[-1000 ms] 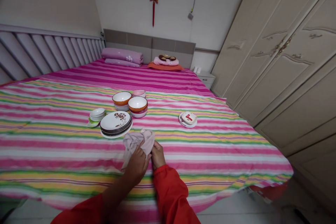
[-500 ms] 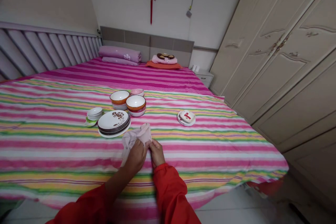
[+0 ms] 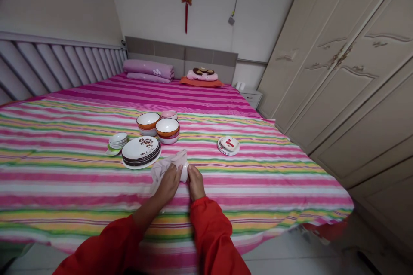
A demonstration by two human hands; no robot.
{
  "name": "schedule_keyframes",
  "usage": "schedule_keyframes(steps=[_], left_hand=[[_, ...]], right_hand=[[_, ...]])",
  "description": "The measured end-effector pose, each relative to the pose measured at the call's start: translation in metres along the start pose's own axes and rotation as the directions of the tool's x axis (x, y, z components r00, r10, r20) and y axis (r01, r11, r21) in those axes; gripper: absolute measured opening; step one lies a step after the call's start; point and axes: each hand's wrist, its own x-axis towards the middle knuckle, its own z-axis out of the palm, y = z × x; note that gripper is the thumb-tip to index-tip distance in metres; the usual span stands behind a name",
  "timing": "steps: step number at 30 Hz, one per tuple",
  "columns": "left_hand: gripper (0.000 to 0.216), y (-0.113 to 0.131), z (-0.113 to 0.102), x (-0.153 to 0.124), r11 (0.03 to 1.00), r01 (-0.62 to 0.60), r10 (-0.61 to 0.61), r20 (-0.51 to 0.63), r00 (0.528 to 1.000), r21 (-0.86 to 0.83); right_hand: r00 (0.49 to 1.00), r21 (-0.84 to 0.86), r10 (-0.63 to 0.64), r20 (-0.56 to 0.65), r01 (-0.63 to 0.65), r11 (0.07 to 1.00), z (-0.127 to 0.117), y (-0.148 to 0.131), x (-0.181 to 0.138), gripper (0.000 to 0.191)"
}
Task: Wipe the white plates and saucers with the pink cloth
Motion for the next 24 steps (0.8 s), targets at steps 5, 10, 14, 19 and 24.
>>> schedule_keyframes(steps=[5,10,14,19,24], left_hand=[[0.034,-0.01,0.003,0.005,0.987,0.144,-0.141,0.041,0.989,-0.069],[0.043,-0.021,0.007,0.012,0.945,0.306,-0.294,0.114,0.949,-0.116],[0.048,-0.029,0.011,0.01,0.923,0.37,-0.356,0.134,0.925,-0.103],[0.043,-0.034,0.015,-0.007,0.933,0.36,-0.357,0.087,0.93,-0.013],[0.039,-0.028,0.017,-0.027,0.96,0.279,-0.28,0.027,0.96,0.041]], right_hand=[[1.0,-0.016,-0.001,-0.021,0.001,1.0,-0.005,0.001,0.005,0.03],[0.996,-0.002,-0.009,-0.086,0.008,1.0,-0.017,0.001,0.001,0.035],[0.988,0.035,0.026,-0.15,-0.021,0.999,-0.025,0.002,-0.002,0.033],[0.969,0.097,0.079,-0.234,-0.058,0.994,-0.026,0.003,0.003,0.026],[0.948,0.166,0.13,-0.29,-0.084,0.983,-0.023,0.003,0.005,0.017]])
